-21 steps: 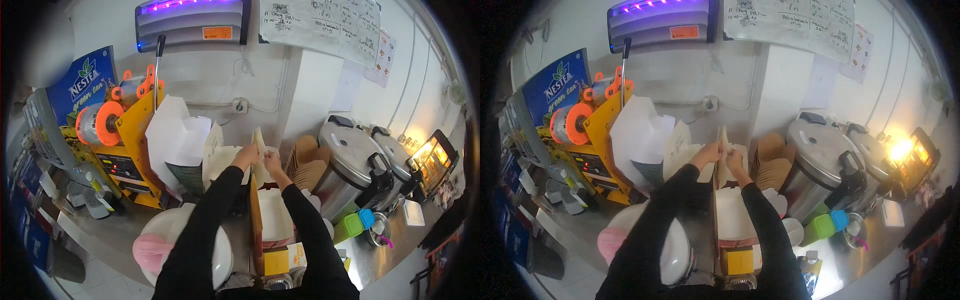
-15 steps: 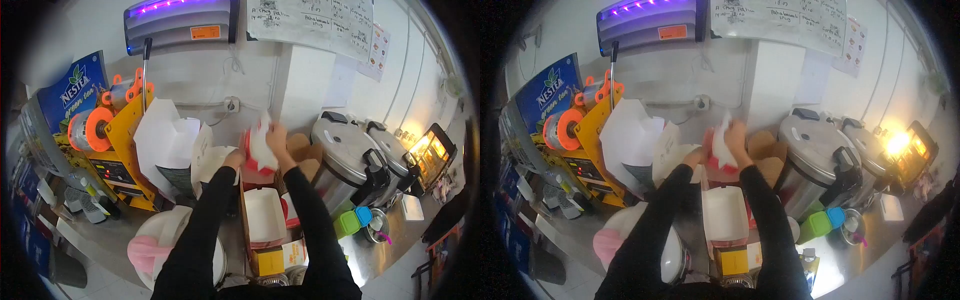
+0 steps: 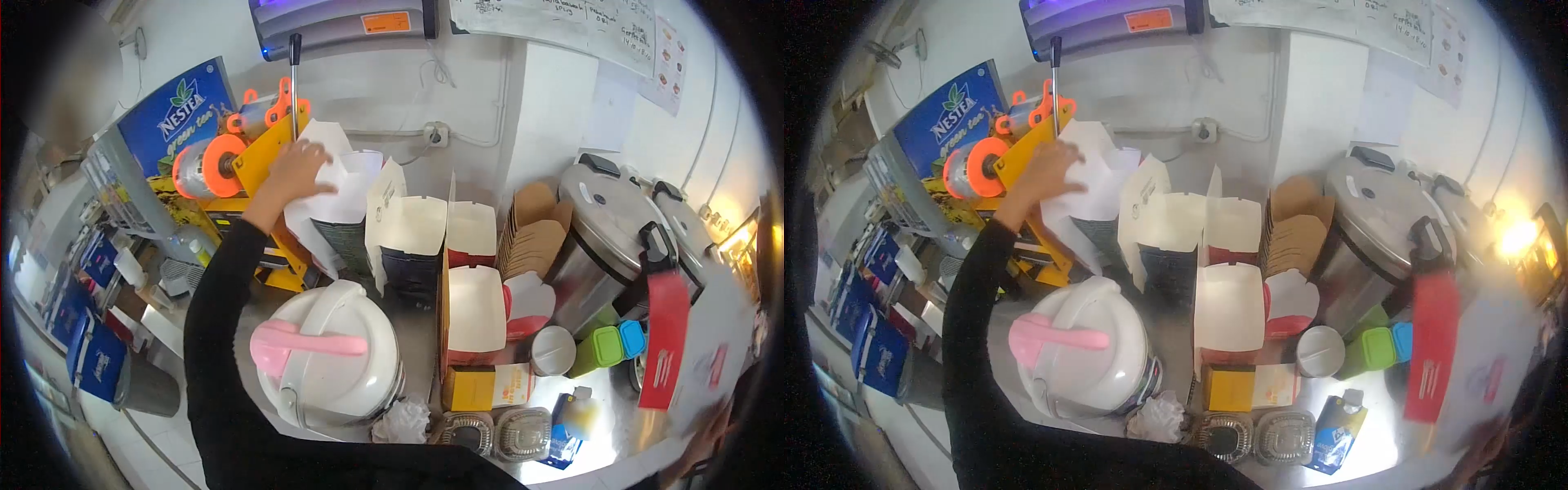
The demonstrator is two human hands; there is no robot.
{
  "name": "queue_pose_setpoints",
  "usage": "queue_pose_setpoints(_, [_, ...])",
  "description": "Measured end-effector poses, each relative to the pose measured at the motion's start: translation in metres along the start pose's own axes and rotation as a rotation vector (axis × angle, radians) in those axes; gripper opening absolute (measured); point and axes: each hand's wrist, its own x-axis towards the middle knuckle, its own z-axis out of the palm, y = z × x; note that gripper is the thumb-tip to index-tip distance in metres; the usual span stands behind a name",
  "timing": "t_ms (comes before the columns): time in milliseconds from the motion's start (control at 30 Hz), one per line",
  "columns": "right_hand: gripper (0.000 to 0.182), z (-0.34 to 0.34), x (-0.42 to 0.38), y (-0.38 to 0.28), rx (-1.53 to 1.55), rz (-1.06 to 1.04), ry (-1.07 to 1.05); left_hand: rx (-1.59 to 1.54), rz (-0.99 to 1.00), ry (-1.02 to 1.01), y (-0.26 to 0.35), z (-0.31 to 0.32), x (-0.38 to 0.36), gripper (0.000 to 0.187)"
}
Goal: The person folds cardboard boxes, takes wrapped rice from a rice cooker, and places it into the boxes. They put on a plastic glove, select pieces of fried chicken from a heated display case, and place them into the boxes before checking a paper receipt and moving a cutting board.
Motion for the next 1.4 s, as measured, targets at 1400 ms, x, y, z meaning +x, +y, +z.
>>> queue_pose_setpoints(1400, [0.026, 0.5, -0.176, -0.544, 0.25, -0.519, -0.859, -0.587, -0.274, 0.275, 0.024, 0.126, 0.003, 0.024])
